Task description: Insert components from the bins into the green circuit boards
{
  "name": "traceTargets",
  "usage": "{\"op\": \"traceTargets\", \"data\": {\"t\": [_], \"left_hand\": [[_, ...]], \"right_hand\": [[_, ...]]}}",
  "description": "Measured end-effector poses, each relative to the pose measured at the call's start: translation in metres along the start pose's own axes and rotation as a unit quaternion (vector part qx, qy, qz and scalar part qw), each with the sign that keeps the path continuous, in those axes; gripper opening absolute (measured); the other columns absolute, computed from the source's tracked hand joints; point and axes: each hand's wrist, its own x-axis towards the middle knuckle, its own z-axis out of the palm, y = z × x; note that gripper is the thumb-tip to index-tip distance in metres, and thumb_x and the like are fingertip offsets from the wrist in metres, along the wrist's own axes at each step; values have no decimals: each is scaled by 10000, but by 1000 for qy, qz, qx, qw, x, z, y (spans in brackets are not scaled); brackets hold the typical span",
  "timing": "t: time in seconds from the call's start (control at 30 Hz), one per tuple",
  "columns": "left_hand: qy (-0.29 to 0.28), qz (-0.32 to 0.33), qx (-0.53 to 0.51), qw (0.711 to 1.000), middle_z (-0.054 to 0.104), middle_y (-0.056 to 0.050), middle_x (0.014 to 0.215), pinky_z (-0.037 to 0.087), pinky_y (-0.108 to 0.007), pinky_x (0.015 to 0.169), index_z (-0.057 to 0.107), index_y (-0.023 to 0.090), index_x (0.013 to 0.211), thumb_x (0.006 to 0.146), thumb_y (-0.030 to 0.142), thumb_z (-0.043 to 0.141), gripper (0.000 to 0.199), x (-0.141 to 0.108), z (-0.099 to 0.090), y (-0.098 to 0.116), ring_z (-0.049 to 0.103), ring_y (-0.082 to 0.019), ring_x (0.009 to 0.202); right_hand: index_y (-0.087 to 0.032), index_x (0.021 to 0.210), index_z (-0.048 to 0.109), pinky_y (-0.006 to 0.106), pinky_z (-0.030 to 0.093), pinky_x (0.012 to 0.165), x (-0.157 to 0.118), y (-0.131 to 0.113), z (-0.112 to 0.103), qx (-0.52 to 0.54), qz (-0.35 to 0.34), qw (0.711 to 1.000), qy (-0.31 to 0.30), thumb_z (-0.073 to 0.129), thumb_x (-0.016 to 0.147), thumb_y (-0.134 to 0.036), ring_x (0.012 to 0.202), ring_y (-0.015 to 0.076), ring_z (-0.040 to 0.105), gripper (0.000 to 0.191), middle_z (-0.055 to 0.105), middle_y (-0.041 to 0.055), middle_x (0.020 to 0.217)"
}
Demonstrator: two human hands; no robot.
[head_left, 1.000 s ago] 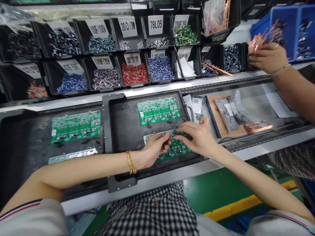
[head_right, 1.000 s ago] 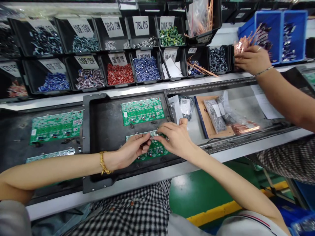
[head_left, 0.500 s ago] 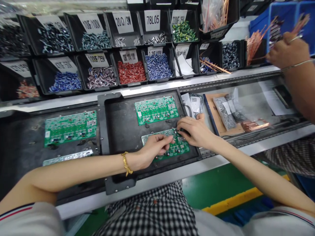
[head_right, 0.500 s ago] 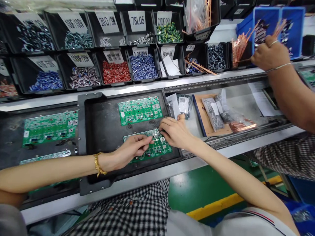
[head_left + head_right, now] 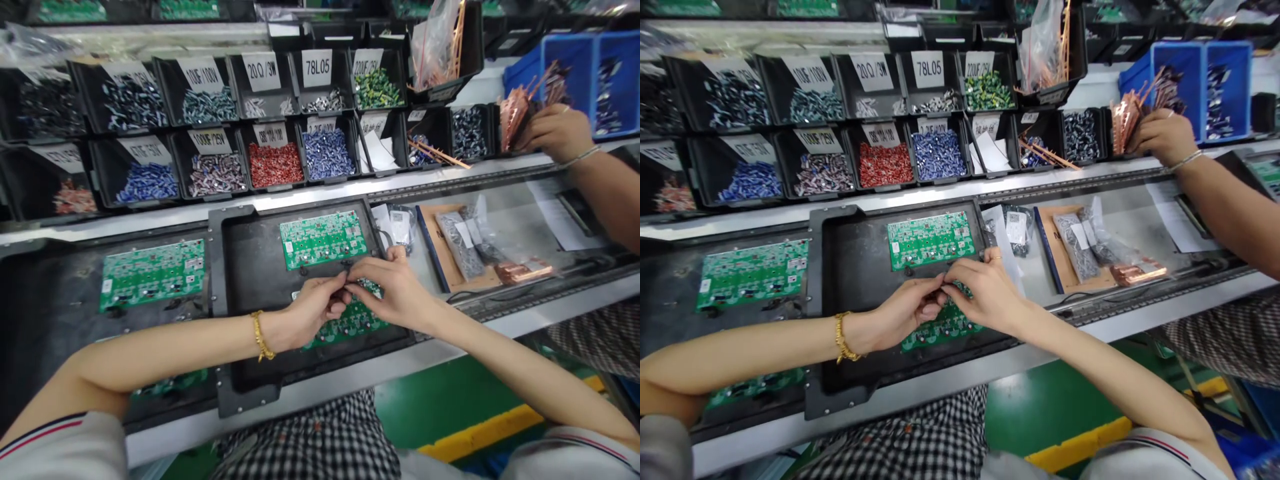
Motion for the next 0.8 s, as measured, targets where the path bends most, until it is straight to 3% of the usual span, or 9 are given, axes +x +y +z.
{"op": "traceTargets", "data": {"t": [0.1,0.2,0.3,0.4,0.47,0.63,0.8], "left_hand": [[-15,27,-35,999,508,-18,623,271,-166,449,542,88,689,885,152,444,229,4,0,28,384,-33,469],[-2,68,-10,998,615,-84,794,369,-189,552,612,63,837,863,57,422,192,13,-5,52,474,-56,572],[18,83,34,996,627,-87,817,312,-188,513,626,69,832,861,140,521,129,22,-13,62,427,-39,542],[10,88,57,994,520,-12,641,194,-202,460,634,87,736,820,273,614,205,27,-20,63,305,-23,480],[-1,98,54,994,432,16,595,199,-204,474,666,90,760,808,272,624,193,28,-22,62,300,-31,499],[-14,97,23,995,535,-29,753,298,-192,564,685,79,955,801,116,583,188,29,-24,63,380,-39,585],[4,92,33,995,584,-44,771,292,-183,543,678,78,914,807,170,610,156,34,-30,60,377,-24,550]], "right_hand": [[-184,823,560,337,193,708,33,10,-5,-55,-4,998,23,439,844,-204,726,139,567,124,669,2,831],[-176,801,553,345,168,700,69,42,-7,-164,13,986,12,409,845,-243,763,168,539,164,649,26,837],[-170,792,548,344,155,693,93,74,-5,-195,11,980,-33,408,836,-249,795,183,522,166,629,23,824],[-176,795,546,342,151,693,99,87,-2,-191,-1,980,-52,396,840,-254,808,185,506,175,617,13,818],[-179,798,548,342,150,695,98,87,-1,-193,-4,980,-54,388,843,-256,794,180,494,183,612,9,813],[-175,803,552,347,149,698,95,82,1,-219,-2,975,-48,393,847,-271,790,185,487,190,610,13,815],[-177,812,548,350,151,698,93,81,4,-232,0,972,-37,391,858,-282,817,195,490,195,623,14,837]]}}
